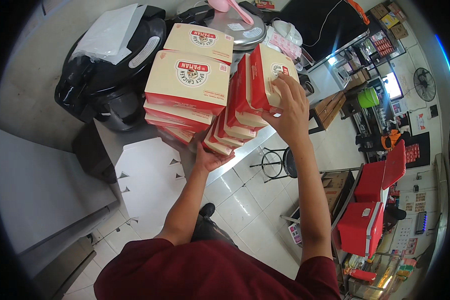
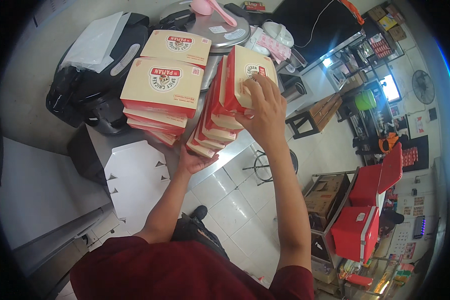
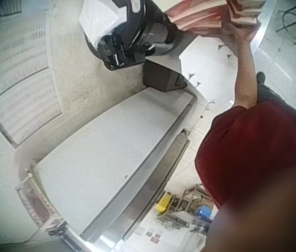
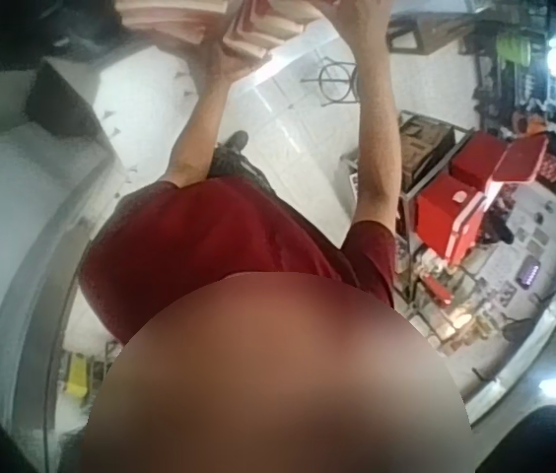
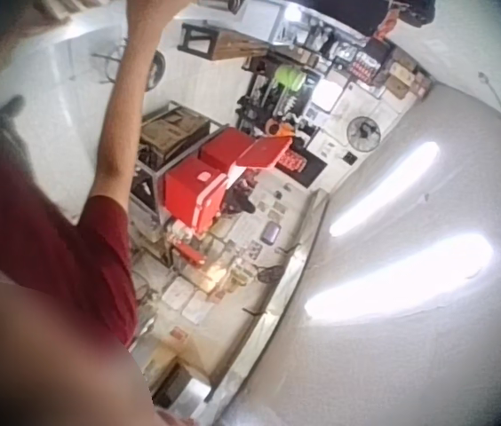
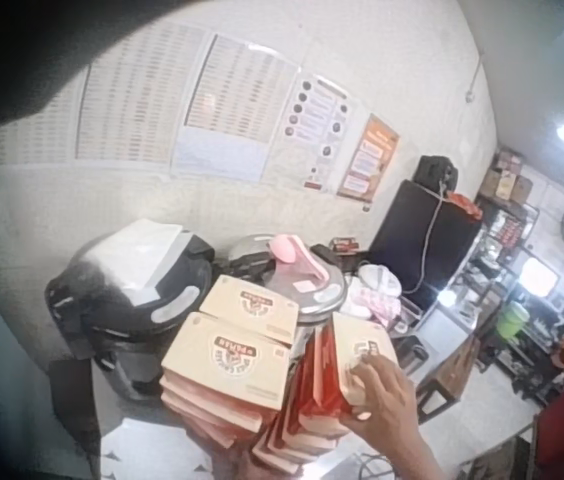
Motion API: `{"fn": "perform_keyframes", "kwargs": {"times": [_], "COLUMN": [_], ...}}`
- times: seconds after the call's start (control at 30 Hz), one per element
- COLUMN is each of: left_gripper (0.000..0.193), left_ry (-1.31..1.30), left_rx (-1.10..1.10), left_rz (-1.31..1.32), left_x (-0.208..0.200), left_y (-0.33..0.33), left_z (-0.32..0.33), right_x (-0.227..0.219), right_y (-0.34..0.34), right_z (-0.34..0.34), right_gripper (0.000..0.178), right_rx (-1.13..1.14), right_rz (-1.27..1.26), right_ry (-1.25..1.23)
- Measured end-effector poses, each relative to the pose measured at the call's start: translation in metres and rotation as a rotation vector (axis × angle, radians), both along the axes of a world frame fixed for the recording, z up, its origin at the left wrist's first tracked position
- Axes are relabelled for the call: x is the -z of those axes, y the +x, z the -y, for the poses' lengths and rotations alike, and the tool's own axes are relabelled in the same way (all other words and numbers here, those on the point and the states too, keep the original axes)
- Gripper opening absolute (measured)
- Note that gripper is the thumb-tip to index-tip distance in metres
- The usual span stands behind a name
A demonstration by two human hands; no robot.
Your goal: The person assembles red and white cardboard food boxes by folding and interlocking the flaps. They repeatedly pick up flat box blanks, fold the sides, and secure the structure. The person stacks the finished boxes on a nearby table and shelf.
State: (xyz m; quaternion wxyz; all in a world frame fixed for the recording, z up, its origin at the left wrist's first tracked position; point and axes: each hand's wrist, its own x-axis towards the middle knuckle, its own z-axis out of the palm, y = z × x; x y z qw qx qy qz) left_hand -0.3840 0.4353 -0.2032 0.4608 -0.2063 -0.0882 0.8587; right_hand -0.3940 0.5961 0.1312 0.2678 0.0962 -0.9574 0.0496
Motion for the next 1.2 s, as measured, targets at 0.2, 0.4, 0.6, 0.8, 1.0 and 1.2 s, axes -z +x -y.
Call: {"fn": "perform_keyframes", "kwargs": {"times": [0.2, 0.4, 0.6, 0.8, 1.0, 1.2], "left_gripper": [0.094, 0.096, 0.104, 0.107, 0.117, 0.102], "left_ry": [-0.091, -0.190, -0.122, -0.195, -0.164, -0.634], "left_rx": [-0.021, 0.009, 0.003, 0.047, 0.152, 0.143], "left_rz": [-0.006, 0.014, -0.046, 0.072, 0.153, 0.250], "left_x": [0.004, -0.002, -0.001, -0.011, -0.003, -0.011], "left_y": [-0.001, 0.005, -0.008, -0.012, -0.019, 0.016], "left_z": [-0.001, -0.002, -0.006, -0.006, -0.001, -0.002], "right_x": [-0.003, -0.011, -0.021, -0.014, -0.022, -0.027], "right_y": [0.002, 0.010, 0.012, 0.001, -0.020, -0.017], "right_z": [0.005, 0.000, -0.006, -0.014, -0.014, -0.002], "right_gripper": [0.081, 0.078, 0.078, 0.078, 0.074, 0.073], "right_rx": [-0.008, 0.017, 0.005, -0.024, -0.050, -0.060], "right_rz": [0.002, -0.018, -0.009, 0.001, 0.048, 0.077], "right_ry": [0.004, 0.014, -0.002, -0.112, -0.086, -0.054]}}
